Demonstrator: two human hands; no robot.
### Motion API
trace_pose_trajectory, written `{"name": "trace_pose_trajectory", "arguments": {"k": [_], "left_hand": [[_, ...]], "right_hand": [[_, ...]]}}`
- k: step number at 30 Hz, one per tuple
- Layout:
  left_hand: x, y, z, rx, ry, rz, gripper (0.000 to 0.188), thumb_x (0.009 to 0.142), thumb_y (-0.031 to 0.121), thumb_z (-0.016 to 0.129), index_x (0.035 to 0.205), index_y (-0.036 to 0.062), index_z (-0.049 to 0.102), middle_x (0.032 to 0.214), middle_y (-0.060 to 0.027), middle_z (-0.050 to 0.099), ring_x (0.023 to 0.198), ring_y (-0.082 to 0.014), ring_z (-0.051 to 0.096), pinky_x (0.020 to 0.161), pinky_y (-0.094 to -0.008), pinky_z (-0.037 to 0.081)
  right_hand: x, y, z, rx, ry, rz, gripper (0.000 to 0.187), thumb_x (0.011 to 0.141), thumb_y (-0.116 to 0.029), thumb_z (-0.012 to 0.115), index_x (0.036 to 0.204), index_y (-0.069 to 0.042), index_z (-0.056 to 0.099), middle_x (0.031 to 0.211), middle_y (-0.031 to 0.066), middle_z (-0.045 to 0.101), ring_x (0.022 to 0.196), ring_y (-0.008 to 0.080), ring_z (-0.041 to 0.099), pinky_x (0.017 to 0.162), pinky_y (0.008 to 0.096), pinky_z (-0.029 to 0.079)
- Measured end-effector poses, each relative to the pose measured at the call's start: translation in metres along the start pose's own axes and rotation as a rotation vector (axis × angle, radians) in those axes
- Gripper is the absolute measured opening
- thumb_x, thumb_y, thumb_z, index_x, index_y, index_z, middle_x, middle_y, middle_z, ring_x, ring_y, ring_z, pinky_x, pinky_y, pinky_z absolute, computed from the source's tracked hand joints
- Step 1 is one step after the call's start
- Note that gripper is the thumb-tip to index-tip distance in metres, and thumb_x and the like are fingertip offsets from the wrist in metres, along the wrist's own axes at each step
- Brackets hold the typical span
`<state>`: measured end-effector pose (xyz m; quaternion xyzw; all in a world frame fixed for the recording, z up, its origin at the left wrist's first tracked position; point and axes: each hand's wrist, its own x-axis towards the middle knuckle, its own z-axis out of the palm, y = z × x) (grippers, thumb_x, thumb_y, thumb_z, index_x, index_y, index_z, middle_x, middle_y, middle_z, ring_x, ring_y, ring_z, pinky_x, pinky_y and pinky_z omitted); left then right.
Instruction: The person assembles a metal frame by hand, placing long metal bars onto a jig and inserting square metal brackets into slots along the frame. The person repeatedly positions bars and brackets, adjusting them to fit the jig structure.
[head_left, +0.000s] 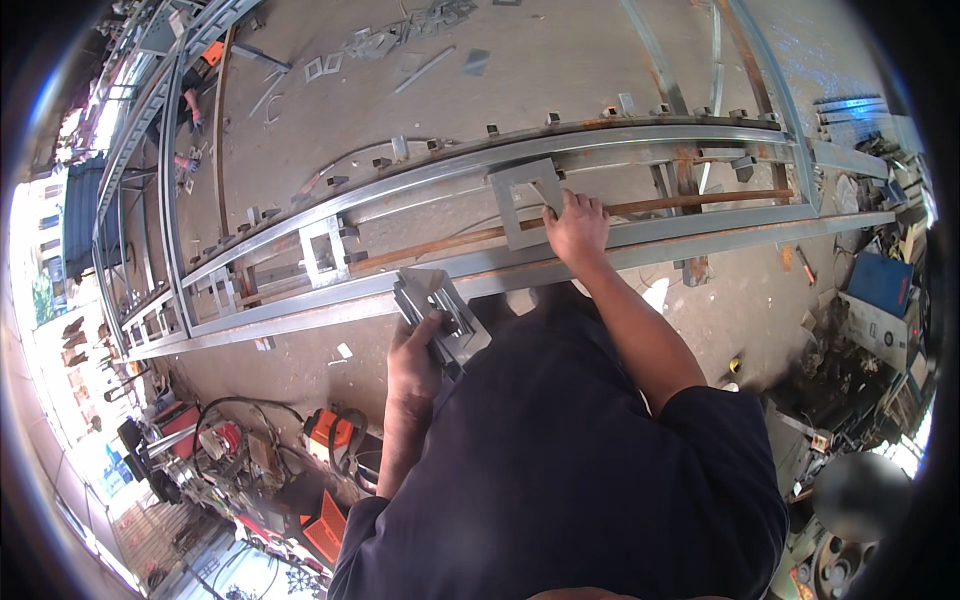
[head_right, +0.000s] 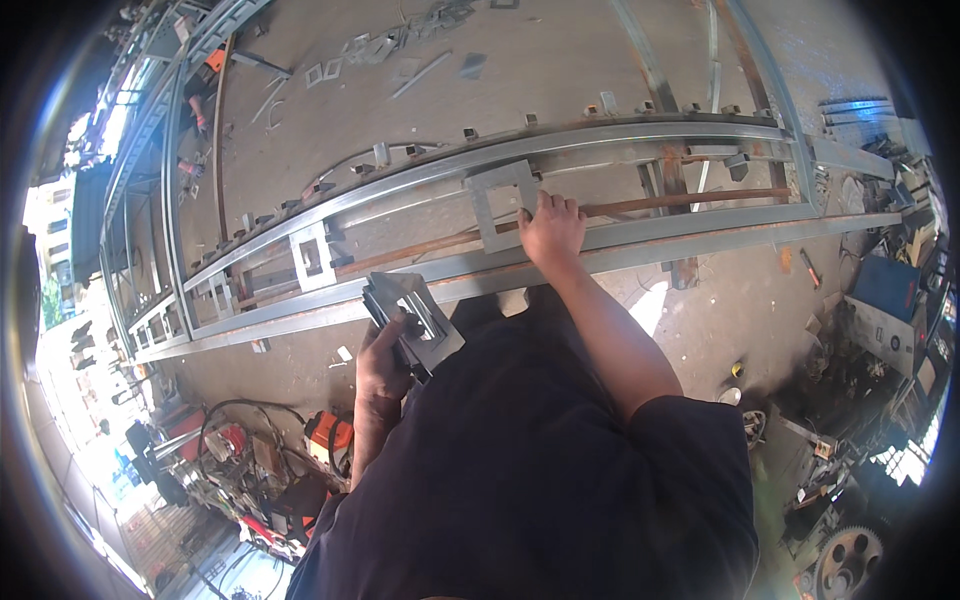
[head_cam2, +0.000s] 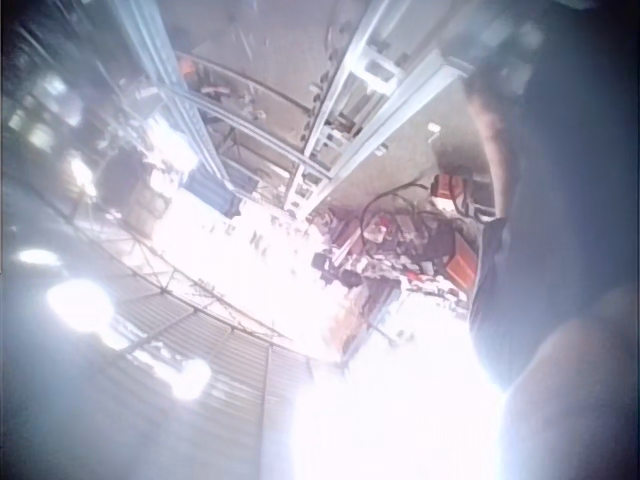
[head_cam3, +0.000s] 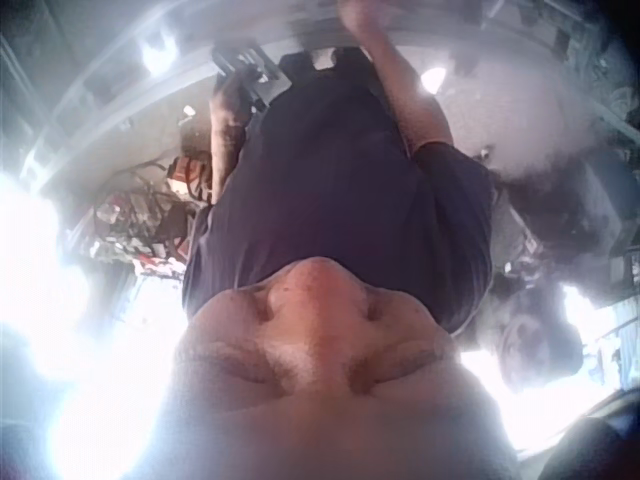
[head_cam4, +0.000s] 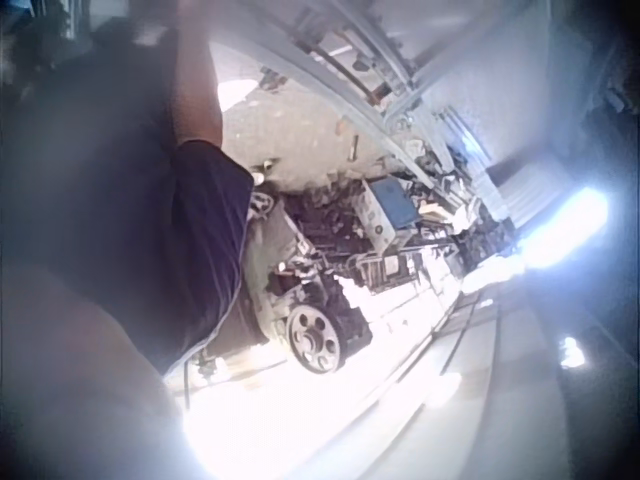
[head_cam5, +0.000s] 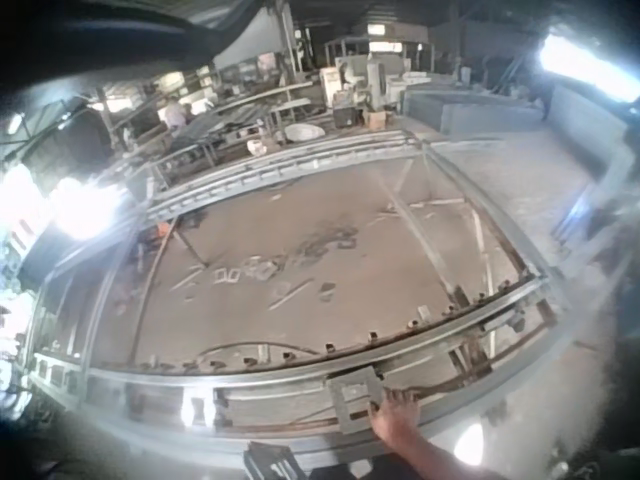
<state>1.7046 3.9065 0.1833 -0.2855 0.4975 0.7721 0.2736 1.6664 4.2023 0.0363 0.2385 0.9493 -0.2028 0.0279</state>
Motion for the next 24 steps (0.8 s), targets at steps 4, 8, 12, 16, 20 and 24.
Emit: {"name": "trace_pose_trajectory", "arguments": {"k": [4,8,12,16,20,24], "left_hand": [[-0.001,-0.008,0.003,0.074,0.032,-0.015,0.034,0.103,0.011,0.06,0.135,0.0006,0.058,0.111,-0.0114,0.069,0.101,-0.0229,0.067,0.088,-0.0406,0.057],[-0.006,-0.007,0.012,0.07,0.021,-0.011,0.031,0.102,0.008,0.062,0.132,0.001,0.06,0.11,-0.0074,0.069,0.097,-0.0184,0.066,0.088,-0.0329,0.056],[-0.004,-0.009,0.01,0.103,-0.001,0.007,0.03,0.102,0.008,0.063,0.131,0.0014,0.06,0.111,-0.0067,0.069,0.098,-0.0178,0.066,0.088,-0.0332,0.056],[-0.007,-0.004,0.015,0.105,-0.012,0.007,0.031,0.101,0.007,0.065,0.131,0.0008,0.06,0.112,-0.0069,0.069,0.098,-0.0174,0.066,0.089,-0.0336,0.056],[-0.002,0.0,0.017,0.102,-0.075,-0.012,0.032,0.101,0.008,0.065,0.131,-0.0017,0.058,0.111,-0.0088,0.068,0.099,-0.0178,0.066,0.09,-0.0349,0.055],[0.002,0.005,0.035,0.046,-0.235,-0.007,0.033,0.101,0.009,0.066,0.13,-0.004,0.057,0.113,-0.0122,0.069,0.103,-0.0206,0.067,0.093,-0.0374,0.055]], "right_hand": [[0.012,0.008,0.021,0.111,-0.03,0.051,0.049,0.095,-0.036,0.07,0.129,-0.002,0.062,0.118,0.0172,0.071,0.111,0.0405,0.069,0.095,0.0504,0.055],[0.014,0.0,0.02,0.126,-0.161,0.065,0.049,0.093,-0.039,0.072,0.123,-0.002,0.065,0.113,0.0202,0.071,0.107,0.0404,0.069,0.092,0.0506,0.056],[0.012,0.003,0.009,0.002,-0.039,0.034,0.049,0.093,-0.039,0.073,0.123,-0.003,0.065,0.112,0.0204,0.07,0.11,0.0386,0.068,0.091,0.0513,0.056],[0.0,0.002,0.008,-0.007,0.08,0.033,0.052,0.09,-0.04,0.077,0.129,-0.008,0.063,0.122,0.0195,0.068,0.116,0.0373,0.066,0.093,0.0496,0.057],[-0.048,-0.025,-0.004,0.418,-0.296,-0.158,0.055,0.092,-0.043,0.076,0.131,-0.006,0.064,0.121,0.0207,0.071,0.115,0.038,0.067,0.095,0.0487,0.055],[-0.085,-0.051,-0.013,0.923,-0.901,-0.111,0.051,0.095,-0.048,0.073,0.118,-0.003,0.072,0.113,0.0208,0.075,0.108,0.0388,0.071,0.091,0.0488,0.054]]}}
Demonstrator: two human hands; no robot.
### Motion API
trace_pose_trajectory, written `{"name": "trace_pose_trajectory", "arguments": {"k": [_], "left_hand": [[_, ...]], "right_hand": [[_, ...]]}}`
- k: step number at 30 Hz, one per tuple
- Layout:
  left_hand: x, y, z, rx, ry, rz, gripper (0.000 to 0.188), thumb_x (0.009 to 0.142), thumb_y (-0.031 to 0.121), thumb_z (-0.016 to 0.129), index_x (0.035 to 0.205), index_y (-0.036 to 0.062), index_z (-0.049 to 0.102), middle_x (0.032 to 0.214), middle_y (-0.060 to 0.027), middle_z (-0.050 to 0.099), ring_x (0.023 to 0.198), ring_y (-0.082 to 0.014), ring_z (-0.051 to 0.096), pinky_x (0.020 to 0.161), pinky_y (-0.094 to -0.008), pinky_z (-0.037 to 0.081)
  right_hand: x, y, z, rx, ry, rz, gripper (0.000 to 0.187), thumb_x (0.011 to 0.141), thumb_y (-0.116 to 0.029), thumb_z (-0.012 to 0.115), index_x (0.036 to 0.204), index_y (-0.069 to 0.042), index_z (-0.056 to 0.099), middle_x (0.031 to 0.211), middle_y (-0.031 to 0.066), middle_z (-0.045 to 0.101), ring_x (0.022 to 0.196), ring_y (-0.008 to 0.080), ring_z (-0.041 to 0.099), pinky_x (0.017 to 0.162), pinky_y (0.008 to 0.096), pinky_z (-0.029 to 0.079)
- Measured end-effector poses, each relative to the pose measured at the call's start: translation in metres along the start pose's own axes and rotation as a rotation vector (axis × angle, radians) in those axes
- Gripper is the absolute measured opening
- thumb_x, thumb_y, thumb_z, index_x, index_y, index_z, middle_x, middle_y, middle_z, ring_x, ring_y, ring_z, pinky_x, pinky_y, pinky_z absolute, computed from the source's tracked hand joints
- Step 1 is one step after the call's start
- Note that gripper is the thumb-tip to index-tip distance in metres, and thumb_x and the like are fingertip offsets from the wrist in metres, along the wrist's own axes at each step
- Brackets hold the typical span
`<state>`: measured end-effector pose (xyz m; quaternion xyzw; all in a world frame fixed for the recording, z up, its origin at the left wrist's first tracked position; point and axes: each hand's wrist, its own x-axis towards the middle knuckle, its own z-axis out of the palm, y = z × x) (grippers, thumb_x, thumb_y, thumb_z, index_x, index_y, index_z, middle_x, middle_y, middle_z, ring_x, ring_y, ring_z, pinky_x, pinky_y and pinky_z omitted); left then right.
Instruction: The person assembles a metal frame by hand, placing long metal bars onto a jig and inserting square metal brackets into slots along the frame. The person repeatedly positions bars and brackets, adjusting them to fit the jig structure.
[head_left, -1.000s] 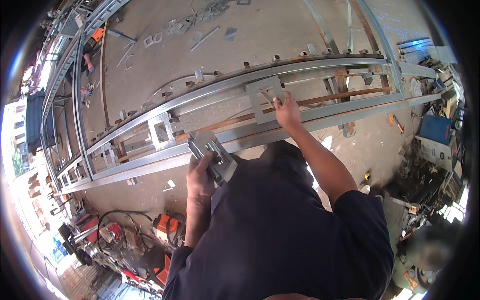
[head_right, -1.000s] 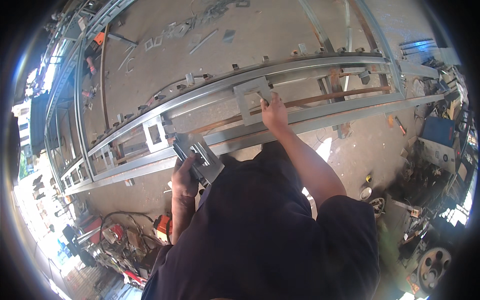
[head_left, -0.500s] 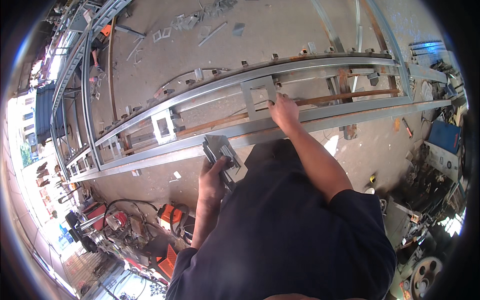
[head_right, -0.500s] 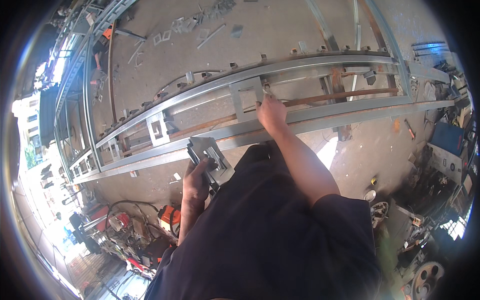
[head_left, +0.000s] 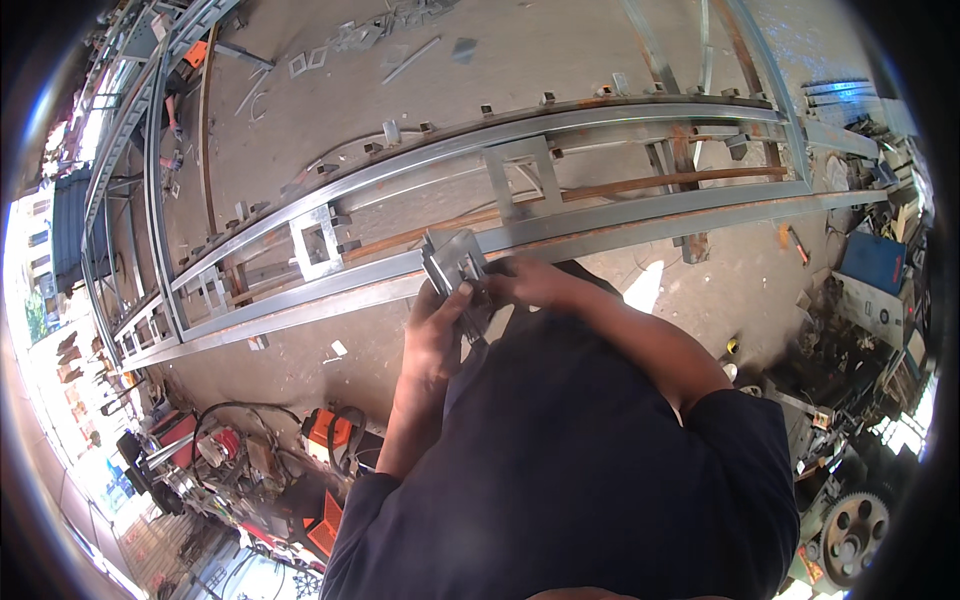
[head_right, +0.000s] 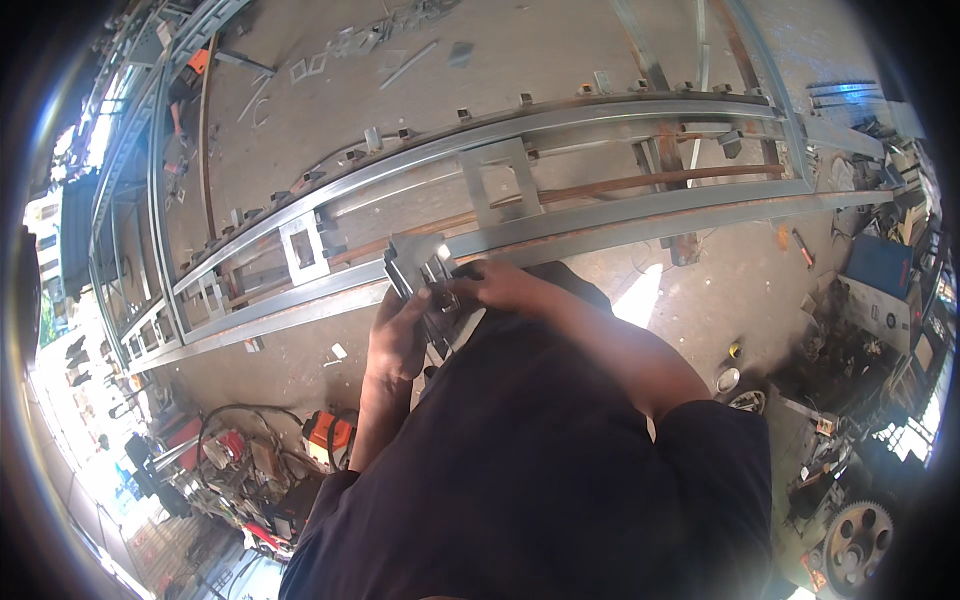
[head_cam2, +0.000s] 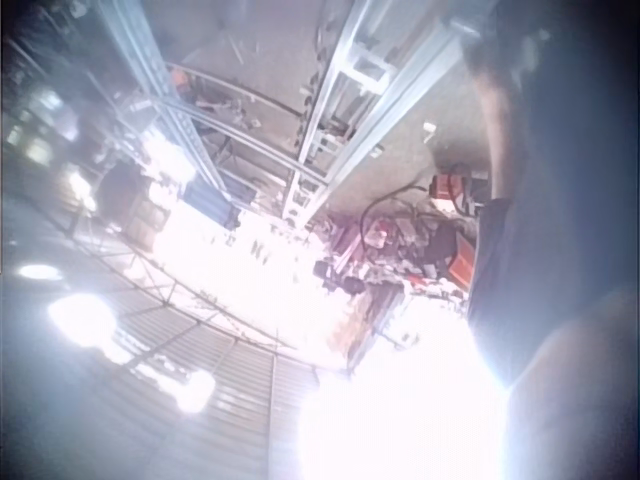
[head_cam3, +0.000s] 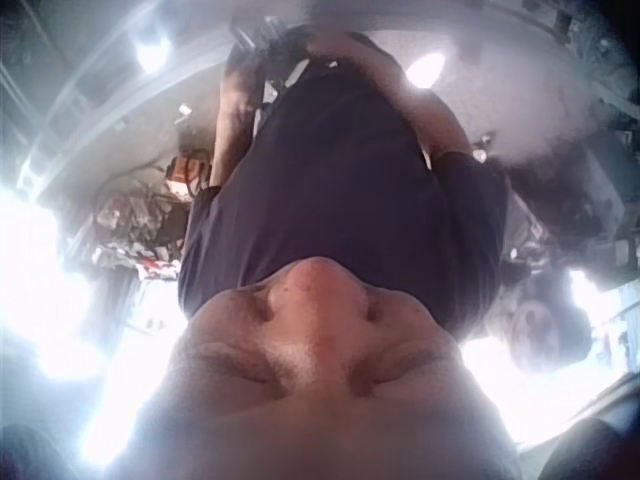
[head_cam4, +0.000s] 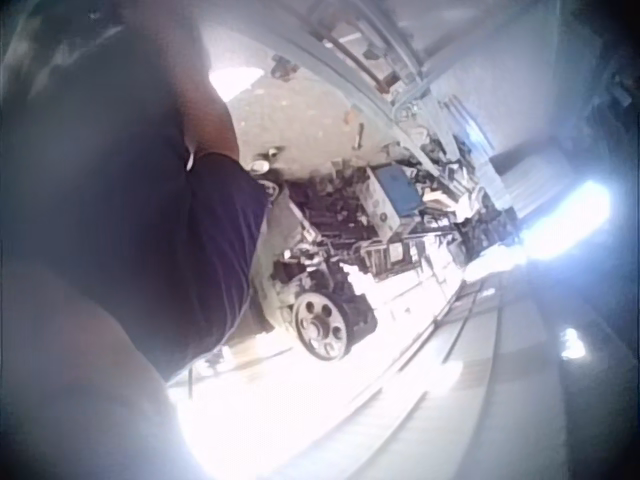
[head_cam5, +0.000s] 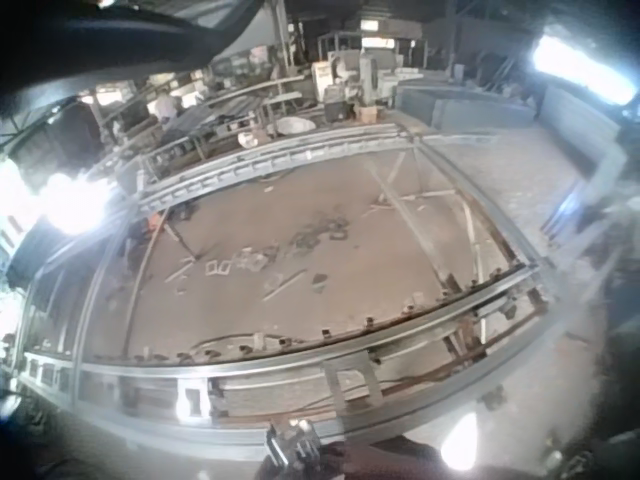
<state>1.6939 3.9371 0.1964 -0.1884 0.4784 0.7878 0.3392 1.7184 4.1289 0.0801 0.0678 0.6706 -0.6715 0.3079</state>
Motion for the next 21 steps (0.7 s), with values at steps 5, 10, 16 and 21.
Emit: {"name": "trace_pose_trajectory", "arguments": {"k": [5,10,16,21], "left_hand": [[0.008,-0.005,0.029,0.142,-0.059,0.091,0.046,0.097,0.018,0.073,0.134,-0.0025,0.057,0.118,-0.011,0.069,0.108,-0.021,0.066,0.097,-0.0354,0.052],[0.024,-0.019,0.06,0.232,-0.019,0.088,0.049,0.099,0.01,0.066,0.144,-0.003,0.05,0.124,-0.0098,0.065,0.11,-0.0221,0.065,0.094,-0.0372,0.055],[0.042,-0.056,0.116,0.152,0.039,0.058,0.041,0.101,0.007,0.062,0.14,-0.0018,0.053,0.117,-0.0119,0.067,0.103,-0.0231,0.067,0.09,-0.0384,0.058],[0.048,-0.103,0.165,0.129,0.198,0.027,0.041,0.102,0.008,0.059,0.142,-0.0007,0.052,0.117,-0.0121,0.068,0.103,-0.023,0.067,0.09,-0.0387,0.057]], "right_hand": [[-0.024,-0.014,-0.019,-0.13,0.286,-0.076,0.05,0.094,-0.048,0.073,0.112,-0.002,0.073,0.105,0.0212,0.075,0.103,0.0443,0.071,0.089,0.0503,0.055],[-0.059,-0.018,-0.082,-0.365,0.631,-0.107,0.052,0.094,-0.046,0.072,0.123,-0.002,0.066,0.104,0.0255,0.073,0.101,0.0474,0.069,0.087,0.0512,0.055],[-0.099,0.041,-0.255,-0.444,1.024,0.145,0.054,0.098,-0.038,0.069,0.136,-0.003,0.057,0.117,0.0255,0.069,0.108,0.0434,0.067,0.092,0.0495,0.055],[-0.143,0.097,-0.393,-0.61,1.203,0.135,0.052,0.1,-0.035,0.063,0.135,0.002,0.052,0.116,0.0313,0.065,0.111,0.0513,0.063,0.095,0.0555,0.054]]}}
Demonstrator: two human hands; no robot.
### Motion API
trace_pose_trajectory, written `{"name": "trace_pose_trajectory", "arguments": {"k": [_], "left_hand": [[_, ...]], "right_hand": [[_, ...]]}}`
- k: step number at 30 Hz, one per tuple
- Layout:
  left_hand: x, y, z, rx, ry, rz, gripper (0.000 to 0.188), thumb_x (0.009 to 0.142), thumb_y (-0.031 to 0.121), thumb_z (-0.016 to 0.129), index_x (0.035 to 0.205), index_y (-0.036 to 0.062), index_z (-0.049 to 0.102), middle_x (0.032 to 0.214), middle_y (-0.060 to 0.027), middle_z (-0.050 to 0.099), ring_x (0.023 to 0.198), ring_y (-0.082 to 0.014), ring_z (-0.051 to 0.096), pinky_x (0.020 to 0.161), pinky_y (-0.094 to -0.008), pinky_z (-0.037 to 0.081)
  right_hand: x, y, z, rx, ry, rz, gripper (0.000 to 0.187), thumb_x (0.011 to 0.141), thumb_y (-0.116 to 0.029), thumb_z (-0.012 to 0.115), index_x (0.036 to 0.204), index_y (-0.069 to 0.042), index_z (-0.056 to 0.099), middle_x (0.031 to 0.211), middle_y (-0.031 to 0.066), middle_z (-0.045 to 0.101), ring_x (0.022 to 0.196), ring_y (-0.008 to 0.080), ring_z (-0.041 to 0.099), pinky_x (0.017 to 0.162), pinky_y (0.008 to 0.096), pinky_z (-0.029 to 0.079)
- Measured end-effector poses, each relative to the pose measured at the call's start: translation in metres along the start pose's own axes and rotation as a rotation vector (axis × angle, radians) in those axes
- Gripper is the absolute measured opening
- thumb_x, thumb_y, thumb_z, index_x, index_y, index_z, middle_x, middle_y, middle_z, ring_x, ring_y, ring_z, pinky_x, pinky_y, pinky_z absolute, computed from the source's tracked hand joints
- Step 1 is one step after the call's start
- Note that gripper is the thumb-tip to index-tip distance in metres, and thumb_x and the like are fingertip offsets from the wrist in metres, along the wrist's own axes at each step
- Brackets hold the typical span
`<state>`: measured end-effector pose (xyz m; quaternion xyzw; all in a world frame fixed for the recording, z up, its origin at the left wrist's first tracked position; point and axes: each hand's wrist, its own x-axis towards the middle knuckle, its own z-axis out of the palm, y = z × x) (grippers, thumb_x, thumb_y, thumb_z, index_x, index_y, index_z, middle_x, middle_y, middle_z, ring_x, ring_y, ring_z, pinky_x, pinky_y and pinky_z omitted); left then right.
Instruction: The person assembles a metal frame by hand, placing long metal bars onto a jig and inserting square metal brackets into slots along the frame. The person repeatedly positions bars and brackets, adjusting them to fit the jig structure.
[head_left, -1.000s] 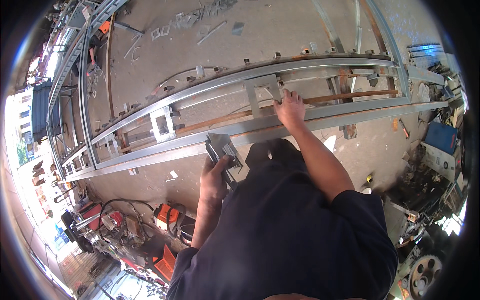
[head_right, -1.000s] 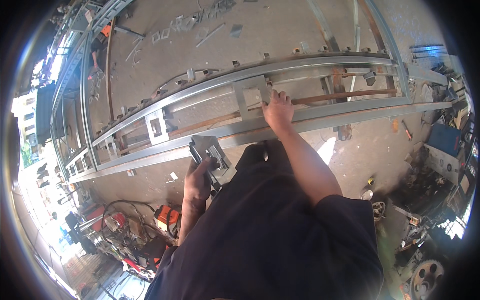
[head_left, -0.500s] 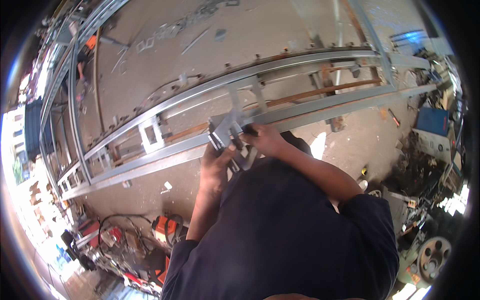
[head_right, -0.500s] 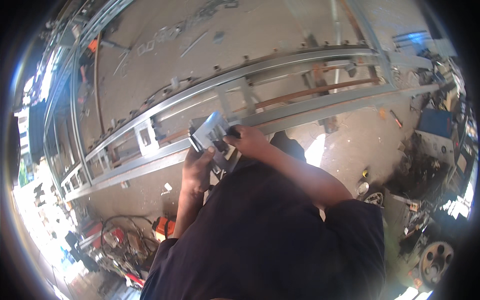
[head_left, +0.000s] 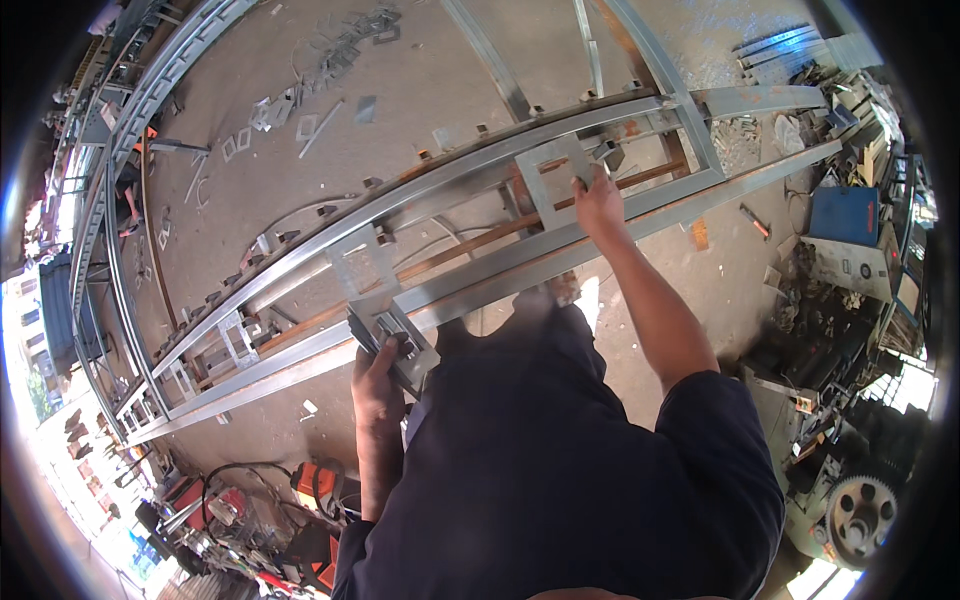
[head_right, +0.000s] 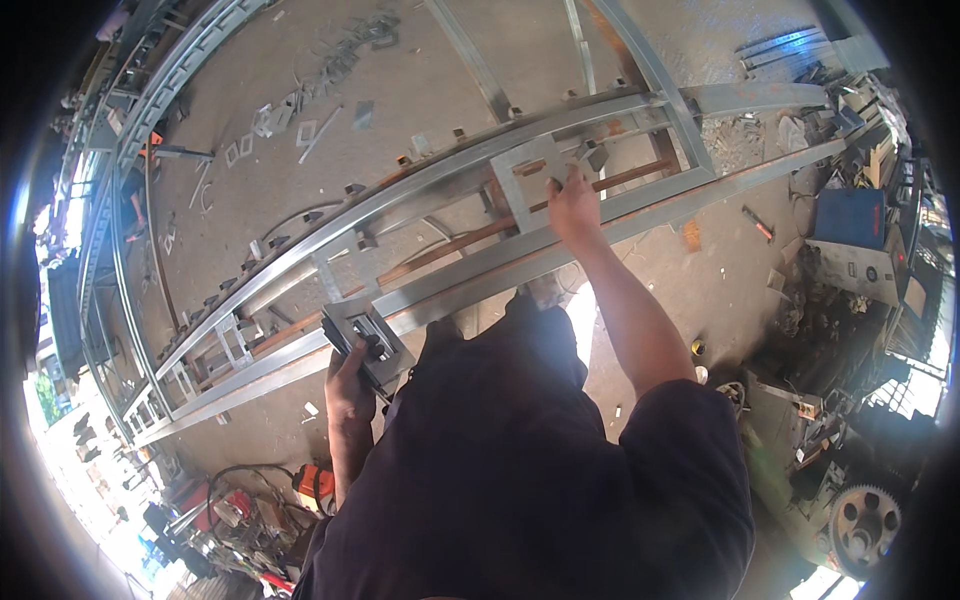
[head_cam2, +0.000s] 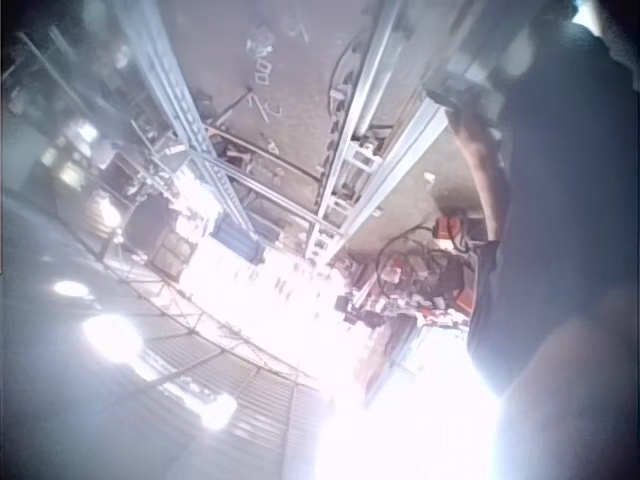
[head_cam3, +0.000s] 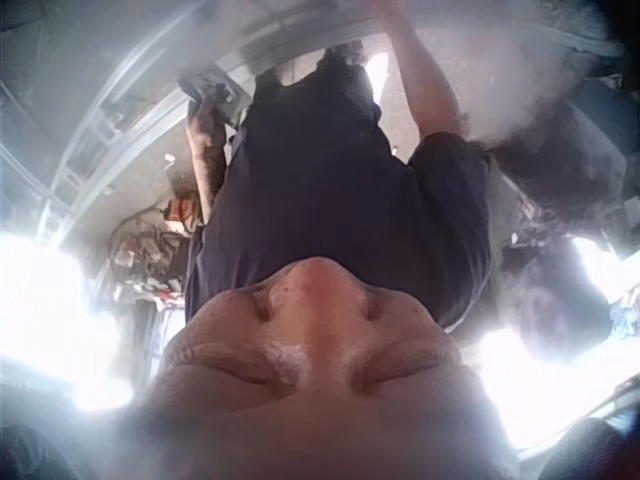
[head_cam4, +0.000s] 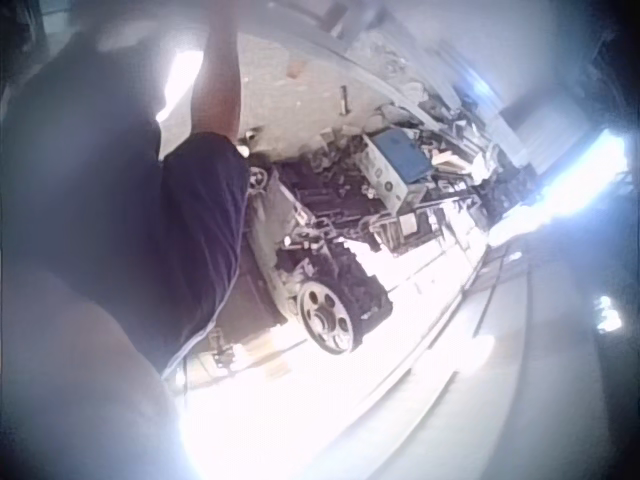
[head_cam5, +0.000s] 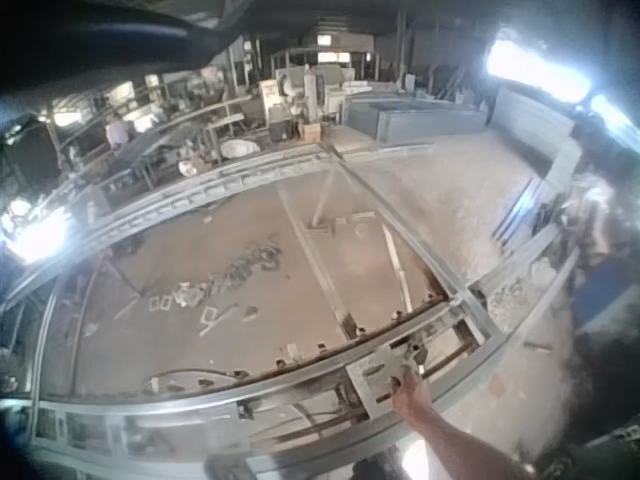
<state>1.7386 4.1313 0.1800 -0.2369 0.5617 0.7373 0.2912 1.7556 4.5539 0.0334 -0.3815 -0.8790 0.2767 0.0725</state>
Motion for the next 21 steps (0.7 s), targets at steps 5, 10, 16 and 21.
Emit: {"name": "trace_pose_trajectory", "arguments": {"k": [5,10,16,21], "left_hand": [[-0.009,-0.037,0.036,-0.048,0.069,-0.104,0.036,0.102,0.01,0.061,0.136,0.0011,0.056,0.116,-0.0117,0.068,0.103,-0.0242,0.067,0.092,-0.0415,0.056],[-0.021,-0.049,0.083,-0.079,0.064,-0.091,0.032,0.102,0.01,0.061,0.133,0.0037,0.058,0.114,-0.0105,0.068,0.104,-0.0249,0.067,0.093,-0.0421,0.056],[-0.022,-0.06,0.105,-0.044,0.055,-0.083,0.044,0.103,0.007,0.059,0.146,0.0028,0.054,0.116,-0.0088,0.068,0.104,-0.024,0.067,0.093,-0.0406,0.056],[-0.024,-0.067,0.112,-0.026,0.056,-0.089,0.051,0.103,0.007,0.058,0.153,0.0031,0.048,0.118,-0.0095,0.067,0.104,-0.0234,0.066,0.094,-0.0399,0.055]], "right_hand": [[0.03,0.023,-0.03,-0.385,-0.107,-0.019,0.041,0.098,-0.04,0.064,0.122,-0.007,0.067,0.119,0.0167,0.071,0.118,0.0398,0.064,0.098,0.0561,0.05],[0.047,0.059,-0.028,-0.348,-0.009,-0.076,0.042,0.092,-0.048,0.069,0.114,-0.012,0.073,0.117,0.0103,0.073,0.119,0.0335,0.064,0.1,0.0541,0.047],[0.052,0.072,-0.017,-0.366,-0.012,-0.213,0.045,0.087,-0.053,0.073,0.108,-0.012,0.075,0.11,0.0092,0.072,0.111,0.0311,0.065,0.093,0.0507,0.05],[0.054,0.078,-0.03,-0.395,-0.023,-0.147,0.046,0.086,-0.053,0.073,0.11,-0.013,0.074,0.11,0.0089,0.072,0.109,0.0299,0.065,0.091,0.0502,0.051]]}}
